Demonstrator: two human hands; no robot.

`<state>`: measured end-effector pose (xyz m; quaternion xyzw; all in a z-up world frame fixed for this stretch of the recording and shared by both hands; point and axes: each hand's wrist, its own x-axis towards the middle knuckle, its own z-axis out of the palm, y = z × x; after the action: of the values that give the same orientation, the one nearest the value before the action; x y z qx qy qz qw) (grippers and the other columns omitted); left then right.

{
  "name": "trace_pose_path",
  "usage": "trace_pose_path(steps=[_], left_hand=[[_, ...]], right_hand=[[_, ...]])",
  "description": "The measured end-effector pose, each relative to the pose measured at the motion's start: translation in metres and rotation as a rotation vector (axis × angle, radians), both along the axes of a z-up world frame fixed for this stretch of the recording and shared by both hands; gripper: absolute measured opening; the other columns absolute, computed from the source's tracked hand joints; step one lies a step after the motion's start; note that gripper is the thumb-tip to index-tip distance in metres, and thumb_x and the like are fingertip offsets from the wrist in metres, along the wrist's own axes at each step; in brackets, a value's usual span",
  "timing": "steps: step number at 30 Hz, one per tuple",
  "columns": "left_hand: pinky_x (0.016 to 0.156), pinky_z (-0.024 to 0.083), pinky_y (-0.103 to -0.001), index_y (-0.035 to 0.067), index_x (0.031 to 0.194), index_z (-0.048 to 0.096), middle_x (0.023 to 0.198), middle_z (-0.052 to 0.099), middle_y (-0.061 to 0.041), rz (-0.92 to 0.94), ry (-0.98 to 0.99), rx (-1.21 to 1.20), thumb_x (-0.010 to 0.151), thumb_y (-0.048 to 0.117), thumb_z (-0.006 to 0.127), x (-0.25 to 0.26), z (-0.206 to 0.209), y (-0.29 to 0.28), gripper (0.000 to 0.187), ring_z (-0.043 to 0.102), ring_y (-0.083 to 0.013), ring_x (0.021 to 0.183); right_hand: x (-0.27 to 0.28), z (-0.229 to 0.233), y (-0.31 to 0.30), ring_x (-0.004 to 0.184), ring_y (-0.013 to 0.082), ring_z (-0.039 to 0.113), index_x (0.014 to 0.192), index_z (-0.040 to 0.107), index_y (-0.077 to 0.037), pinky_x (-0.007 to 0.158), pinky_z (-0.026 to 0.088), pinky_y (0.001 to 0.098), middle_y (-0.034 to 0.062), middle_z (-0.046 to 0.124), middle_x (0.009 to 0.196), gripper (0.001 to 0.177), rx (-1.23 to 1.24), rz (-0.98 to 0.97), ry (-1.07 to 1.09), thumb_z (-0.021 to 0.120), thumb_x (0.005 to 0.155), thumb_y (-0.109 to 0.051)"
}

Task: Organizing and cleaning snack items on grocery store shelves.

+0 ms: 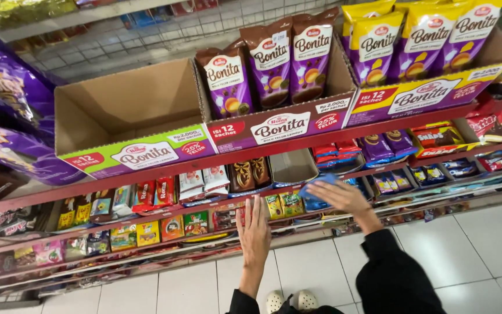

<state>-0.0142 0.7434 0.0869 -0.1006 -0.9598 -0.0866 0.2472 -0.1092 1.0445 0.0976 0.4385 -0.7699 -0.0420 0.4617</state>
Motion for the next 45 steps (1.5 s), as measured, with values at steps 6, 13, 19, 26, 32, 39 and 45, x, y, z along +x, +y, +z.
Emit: trace_pose_path(steps=[6, 13, 19, 26, 32, 39, 45], left_hand=[[0.125, 0.014, -0.054, 0.007, 0.158, 0.032, 0.167, 0.030, -0.005, -0.026, -0.052, 0.013, 0.084, 0.011, 0.066, 0.000, -0.004, -0.008, 0.081, 0.026, -0.0251, 0.153], [0.124, 0.014, -0.054, 0.011, 0.160, 0.030, 0.168, 0.026, -0.006, -0.048, -0.061, 0.151, 0.090, 0.016, 0.065, 0.017, 0.012, -0.006, 0.078, 0.024, -0.0277, 0.154], [0.121, 0.022, -0.060, 0.006, 0.159, 0.028, 0.167, 0.024, -0.017, -0.289, -0.146, 0.668, 0.095, 0.026, 0.065, 0.046, -0.015, 0.042, 0.077, 0.022, -0.0354, 0.154], [0.116, 0.040, -0.030, 0.004, 0.155, 0.040, 0.153, 0.054, -0.013, -0.406, -0.820, 1.564, 0.107, 0.033, 0.052, 0.053, -0.004, 0.065, 0.058, 0.050, -0.0219, 0.142], [0.079, 0.050, -0.020, -0.011, 0.123, 0.069, 0.101, 0.070, -0.008, -0.463, -0.600, 1.678, 0.108, 0.015, 0.068, 0.057, -0.039, 0.065, 0.030, 0.059, -0.0065, 0.090], [0.076, 0.056, -0.022, -0.008, 0.110, 0.077, 0.096, 0.080, -0.009, -0.195, -0.506, 1.698, 0.093, 0.011, 0.076, 0.065, 0.007, 0.058, 0.025, 0.069, -0.0084, 0.085], [0.072, 0.060, -0.029, -0.006, 0.117, 0.067, 0.102, 0.077, -0.015, 0.000, -0.363, 1.572, 0.084, 0.010, 0.079, 0.070, 0.034, 0.058, 0.039, 0.075, -0.0161, 0.089]], right_hand=[[0.002, -0.031, 0.058, 0.143, 0.0106, 0.046, 0.148, 0.054, -0.030, 0.123, 0.035, 0.0360, -0.0095, 0.048, 0.158, 0.062, 0.087, -0.112, 0.027, 0.075, 0.093, -0.012], [0.068, 0.011, 0.057, 0.142, 0.0171, 0.051, 0.144, 0.057, -0.025, 0.112, 0.050, 0.0347, -0.0069, 0.054, 0.152, 0.080, -0.303, -0.508, -0.516, 0.073, 0.072, 0.005], [0.117, -0.032, 0.036, 0.134, 0.0175, 0.062, 0.145, 0.061, -0.012, 0.108, 0.052, 0.0314, 0.0054, 0.064, 0.147, 0.068, -1.317, -0.166, -1.153, 0.067, 0.081, 0.010], [0.159, -0.046, -0.034, 0.102, 0.0177, 0.071, 0.129, 0.062, 0.006, 0.089, 0.057, 0.0328, 0.0106, 0.075, 0.113, 0.053, -1.940, 0.060, -1.882, 0.054, 0.101, -0.037], [0.165, -0.022, -0.063, 0.091, 0.0164, 0.075, 0.119, 0.069, 0.001, 0.085, 0.058, 0.0331, 0.0112, 0.079, 0.102, 0.063, -1.772, -0.074, -1.982, 0.037, 0.101, -0.050], [0.169, -0.052, -0.051, 0.082, 0.0180, 0.068, 0.109, 0.073, 0.012, 0.074, 0.053, 0.0317, 0.0185, 0.073, 0.093, 0.063, -1.434, -0.440, -1.819, 0.049, 0.111, -0.046], [0.170, 0.021, -0.083, 0.087, 0.0127, 0.061, 0.092, 0.078, 0.005, 0.064, 0.052, 0.0287, 0.0088, 0.074, 0.089, 0.039, -0.909, -0.149, -1.204, 0.067, 0.097, -0.032]])
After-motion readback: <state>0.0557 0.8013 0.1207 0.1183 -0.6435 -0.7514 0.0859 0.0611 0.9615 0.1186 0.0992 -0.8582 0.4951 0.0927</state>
